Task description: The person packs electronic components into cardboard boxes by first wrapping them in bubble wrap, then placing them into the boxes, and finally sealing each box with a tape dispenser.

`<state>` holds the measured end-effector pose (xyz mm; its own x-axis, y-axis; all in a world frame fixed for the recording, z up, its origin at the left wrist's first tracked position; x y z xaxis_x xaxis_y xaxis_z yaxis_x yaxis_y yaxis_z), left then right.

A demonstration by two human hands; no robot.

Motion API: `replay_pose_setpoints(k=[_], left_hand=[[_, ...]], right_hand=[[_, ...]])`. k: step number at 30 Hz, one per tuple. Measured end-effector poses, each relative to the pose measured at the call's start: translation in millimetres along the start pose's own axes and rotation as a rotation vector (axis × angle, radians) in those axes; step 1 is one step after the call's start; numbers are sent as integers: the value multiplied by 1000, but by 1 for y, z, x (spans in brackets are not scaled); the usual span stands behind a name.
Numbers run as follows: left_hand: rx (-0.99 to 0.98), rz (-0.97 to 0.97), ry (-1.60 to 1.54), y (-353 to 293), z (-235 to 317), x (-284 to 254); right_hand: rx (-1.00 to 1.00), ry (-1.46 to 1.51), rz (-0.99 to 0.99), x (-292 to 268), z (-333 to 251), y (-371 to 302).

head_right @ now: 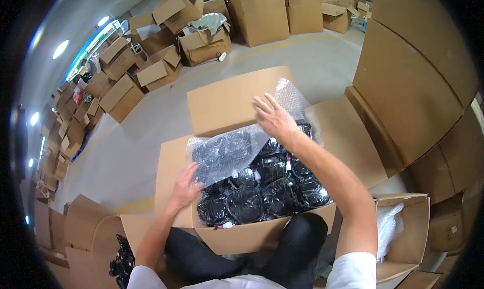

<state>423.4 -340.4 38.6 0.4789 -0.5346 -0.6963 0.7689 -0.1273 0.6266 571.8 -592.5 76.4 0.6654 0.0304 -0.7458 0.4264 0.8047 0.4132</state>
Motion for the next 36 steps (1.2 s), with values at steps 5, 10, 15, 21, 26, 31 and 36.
replay_pose_setpoints(k=[5,10,15,21,26,31,36], left_hand=[[110,-184,143,-23,-16,31],[-6,-281,120,-39,-73,38],[-49,0,30,-3,-39,23],[124,-205,280,24,-46,78],[42,-394,272,29,-78,102],[-35,-527,502,42,-59,135],[163,-289,555,35,-57,129]], right_hand=[[143,58,-390,45,26,-32],[371,291,-358,24,29,-122],[652,706,-124,10,32,-158],[555,522,-176,57,23,-138],[555,580,-158,70,28,-131],[504,380,-163,75,22,-121],[451,264,-136,80,18,-119]])
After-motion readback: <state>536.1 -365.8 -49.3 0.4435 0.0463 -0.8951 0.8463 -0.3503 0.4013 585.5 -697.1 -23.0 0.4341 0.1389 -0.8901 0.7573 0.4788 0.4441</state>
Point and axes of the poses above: each hand's wrist, its own y-axis towards the middle knuckle, its own x-axis out of the palm, z = x × y, the point moved 10 cm from there along y, towards the middle knuckle, and after that the axes turned 14 degrees about z, right-handed, at the moved point
